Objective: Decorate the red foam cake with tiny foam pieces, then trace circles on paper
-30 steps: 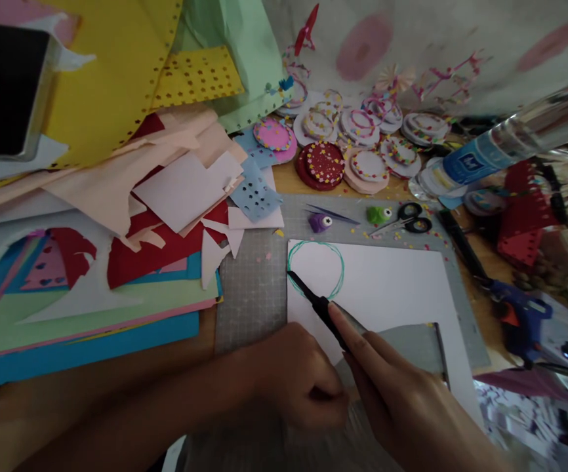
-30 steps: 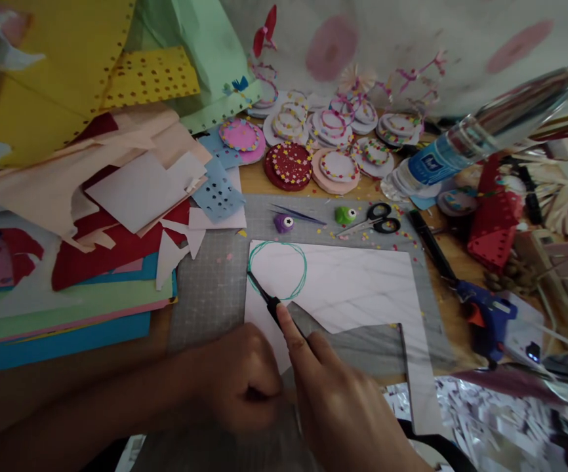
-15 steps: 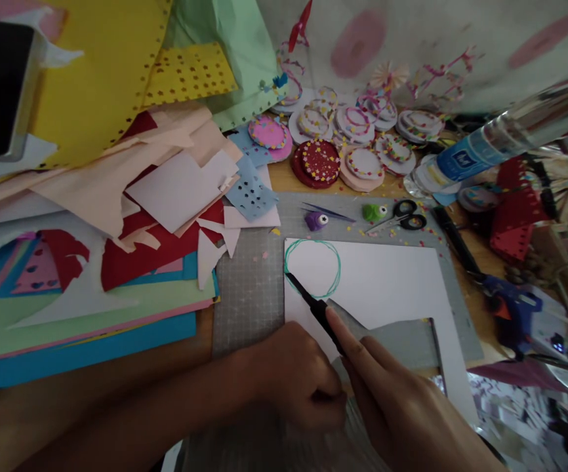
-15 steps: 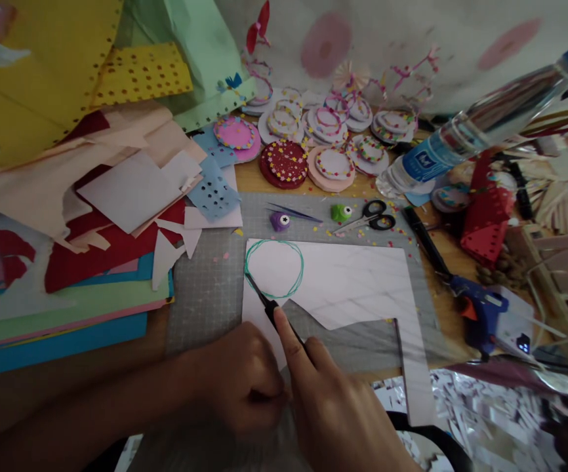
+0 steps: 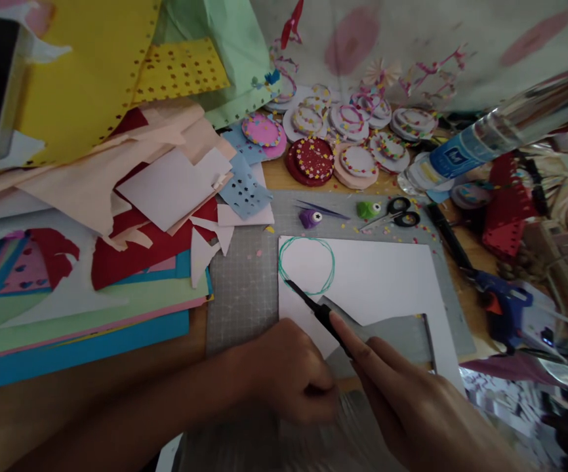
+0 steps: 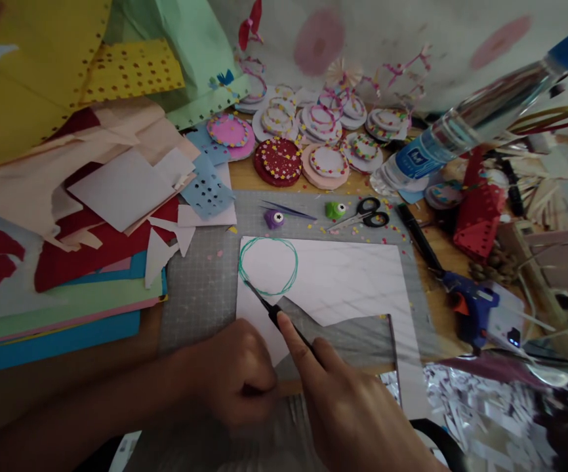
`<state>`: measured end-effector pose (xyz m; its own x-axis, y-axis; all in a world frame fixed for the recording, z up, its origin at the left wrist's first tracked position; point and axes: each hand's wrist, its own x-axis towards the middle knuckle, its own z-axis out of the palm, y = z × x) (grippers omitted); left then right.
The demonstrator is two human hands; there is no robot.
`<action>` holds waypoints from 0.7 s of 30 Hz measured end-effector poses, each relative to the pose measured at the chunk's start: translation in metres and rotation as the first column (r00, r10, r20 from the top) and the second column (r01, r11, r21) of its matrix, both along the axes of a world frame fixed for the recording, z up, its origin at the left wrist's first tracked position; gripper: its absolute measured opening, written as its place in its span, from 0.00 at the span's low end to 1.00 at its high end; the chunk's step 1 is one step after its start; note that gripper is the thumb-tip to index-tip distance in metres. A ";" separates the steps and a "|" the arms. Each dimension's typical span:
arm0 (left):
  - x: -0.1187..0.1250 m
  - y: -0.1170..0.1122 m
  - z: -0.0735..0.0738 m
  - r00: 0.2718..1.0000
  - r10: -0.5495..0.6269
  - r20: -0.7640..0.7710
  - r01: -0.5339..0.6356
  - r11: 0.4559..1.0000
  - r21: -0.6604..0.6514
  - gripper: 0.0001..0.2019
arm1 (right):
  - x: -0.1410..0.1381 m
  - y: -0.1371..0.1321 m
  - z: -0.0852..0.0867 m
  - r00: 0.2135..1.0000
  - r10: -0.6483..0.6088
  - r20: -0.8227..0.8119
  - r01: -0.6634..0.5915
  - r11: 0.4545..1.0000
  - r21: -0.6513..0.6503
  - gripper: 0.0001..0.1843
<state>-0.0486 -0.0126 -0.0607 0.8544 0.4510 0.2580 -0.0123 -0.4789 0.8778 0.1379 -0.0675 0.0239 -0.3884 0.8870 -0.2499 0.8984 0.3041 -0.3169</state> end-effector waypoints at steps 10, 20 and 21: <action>0.000 -0.001 0.001 0.992 0.068 0.102 -0.065 0.998 -0.027 0.17 | 0.022 0.016 0.012 0.989 0.144 0.047 -0.144 0.990 0.007 0.43; 0.000 -0.002 0.005 0.996 0.083 0.031 -0.081 0.995 -0.062 0.17 | 0.058 0.043 0.027 0.890 0.380 0.254 -0.398 0.917 0.021 0.55; 0.001 -0.002 0.005 0.996 0.082 0.030 -0.080 0.995 -0.060 0.17 | 0.061 0.046 0.028 0.881 0.378 0.285 -0.401 0.916 0.024 0.55</action>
<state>-0.0480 -0.0147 -0.0559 0.8063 0.5335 0.2554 -0.0041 -0.4267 0.9044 0.1986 -0.0211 0.0516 -0.6345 0.6994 -0.3292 0.7494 0.6609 -0.0404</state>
